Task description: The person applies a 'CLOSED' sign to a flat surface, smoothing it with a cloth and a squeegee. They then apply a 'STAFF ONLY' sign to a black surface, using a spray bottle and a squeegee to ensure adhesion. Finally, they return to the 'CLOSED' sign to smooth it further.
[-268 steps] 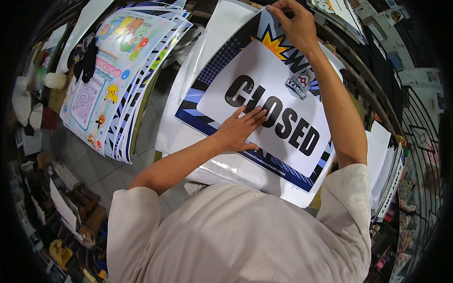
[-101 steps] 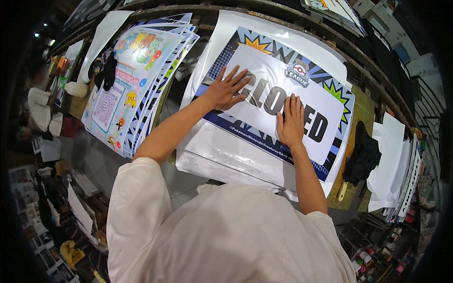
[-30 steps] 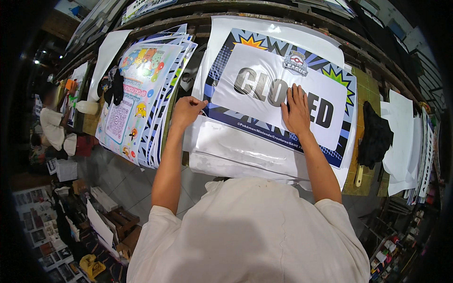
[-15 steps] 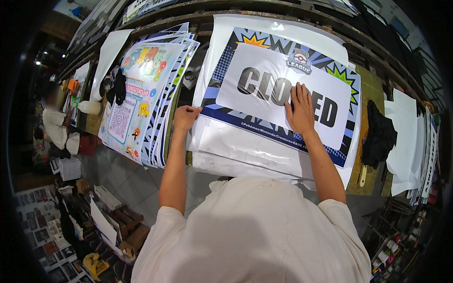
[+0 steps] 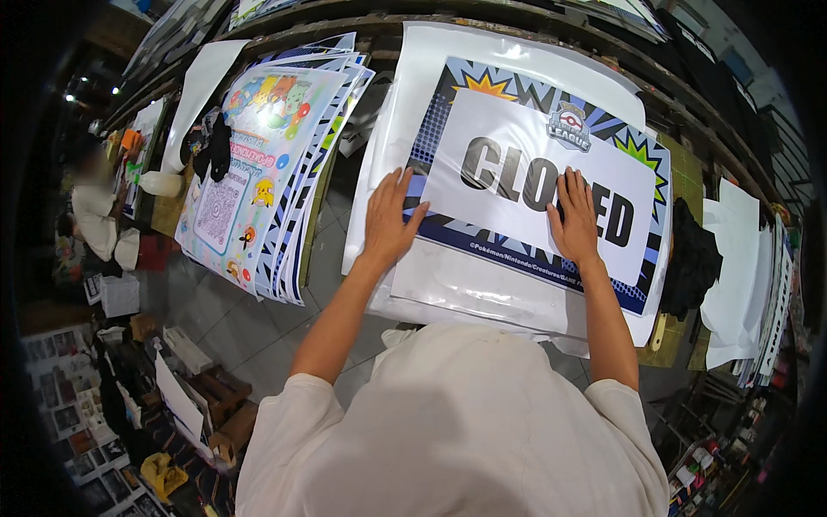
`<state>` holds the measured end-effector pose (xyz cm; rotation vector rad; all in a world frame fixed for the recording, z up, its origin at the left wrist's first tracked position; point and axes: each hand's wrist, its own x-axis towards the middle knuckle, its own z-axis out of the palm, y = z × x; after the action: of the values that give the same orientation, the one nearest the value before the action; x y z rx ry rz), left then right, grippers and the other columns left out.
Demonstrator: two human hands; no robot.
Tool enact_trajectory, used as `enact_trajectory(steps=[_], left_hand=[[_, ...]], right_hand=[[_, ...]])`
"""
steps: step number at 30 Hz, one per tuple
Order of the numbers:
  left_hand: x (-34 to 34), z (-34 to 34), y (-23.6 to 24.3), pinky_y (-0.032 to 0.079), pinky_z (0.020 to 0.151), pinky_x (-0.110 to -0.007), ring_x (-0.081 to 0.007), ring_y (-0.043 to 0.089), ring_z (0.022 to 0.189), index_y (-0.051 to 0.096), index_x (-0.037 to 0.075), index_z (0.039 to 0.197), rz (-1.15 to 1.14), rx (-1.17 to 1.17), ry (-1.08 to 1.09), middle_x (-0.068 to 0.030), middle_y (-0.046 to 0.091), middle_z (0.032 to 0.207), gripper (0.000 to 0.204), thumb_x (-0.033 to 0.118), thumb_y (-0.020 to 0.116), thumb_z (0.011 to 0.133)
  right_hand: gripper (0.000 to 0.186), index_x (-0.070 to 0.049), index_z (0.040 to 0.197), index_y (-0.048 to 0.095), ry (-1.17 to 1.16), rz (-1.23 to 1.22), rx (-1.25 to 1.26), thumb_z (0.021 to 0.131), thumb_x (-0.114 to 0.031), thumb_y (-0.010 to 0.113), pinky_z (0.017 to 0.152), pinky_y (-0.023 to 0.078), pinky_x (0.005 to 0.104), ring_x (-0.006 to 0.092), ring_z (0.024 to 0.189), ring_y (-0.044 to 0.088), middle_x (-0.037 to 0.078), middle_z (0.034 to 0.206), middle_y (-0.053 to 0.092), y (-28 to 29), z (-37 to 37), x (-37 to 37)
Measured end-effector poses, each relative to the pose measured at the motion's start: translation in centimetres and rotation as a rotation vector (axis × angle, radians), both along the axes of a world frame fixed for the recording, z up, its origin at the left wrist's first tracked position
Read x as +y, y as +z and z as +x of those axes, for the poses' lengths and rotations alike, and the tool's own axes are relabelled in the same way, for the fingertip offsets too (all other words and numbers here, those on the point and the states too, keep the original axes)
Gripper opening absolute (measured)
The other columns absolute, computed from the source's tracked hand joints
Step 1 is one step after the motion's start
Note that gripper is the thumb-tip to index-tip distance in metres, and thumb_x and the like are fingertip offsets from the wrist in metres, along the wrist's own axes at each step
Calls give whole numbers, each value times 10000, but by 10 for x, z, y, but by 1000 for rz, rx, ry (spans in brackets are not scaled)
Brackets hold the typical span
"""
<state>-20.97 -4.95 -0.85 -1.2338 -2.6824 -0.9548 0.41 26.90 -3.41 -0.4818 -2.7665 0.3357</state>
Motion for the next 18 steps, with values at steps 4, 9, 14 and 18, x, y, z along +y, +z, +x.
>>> enact_trajectory(steps=[4,9,14,18], left_hand=[[-26,-15,-3,269,1215,-528,-384,379,1484,508,32,1509,-191,104,-51,-220,453,1572,635,388,653,1003],[-23,6,12,203,1248,-588,-404,339,1517,507,5,1501,-81,-15,5,-241,445,1576,708,430,689,965],[-17,56,8,185,1269,-567,-442,225,1568,373,-67,1549,-154,113,-344,-266,292,1662,853,434,712,948],[38,69,8,161,1280,-558,-463,145,1584,255,-93,1589,-75,7,-520,-283,216,1688,906,504,613,1008]], right_hand=[[611,9,1548,437,5,12,7,1024,-273,575,1279,199,526,394,1565,256,214,1662,337,-1,3,2],[601,15,1540,446,18,19,24,1022,-263,576,1275,209,531,403,1558,267,226,1653,346,-1,0,3],[596,16,1539,446,0,37,15,1026,-261,566,1275,209,534,404,1557,269,230,1650,347,-4,2,4],[596,15,1541,445,-3,49,6,1030,-271,554,1276,206,534,400,1560,267,225,1655,343,-5,1,4]])
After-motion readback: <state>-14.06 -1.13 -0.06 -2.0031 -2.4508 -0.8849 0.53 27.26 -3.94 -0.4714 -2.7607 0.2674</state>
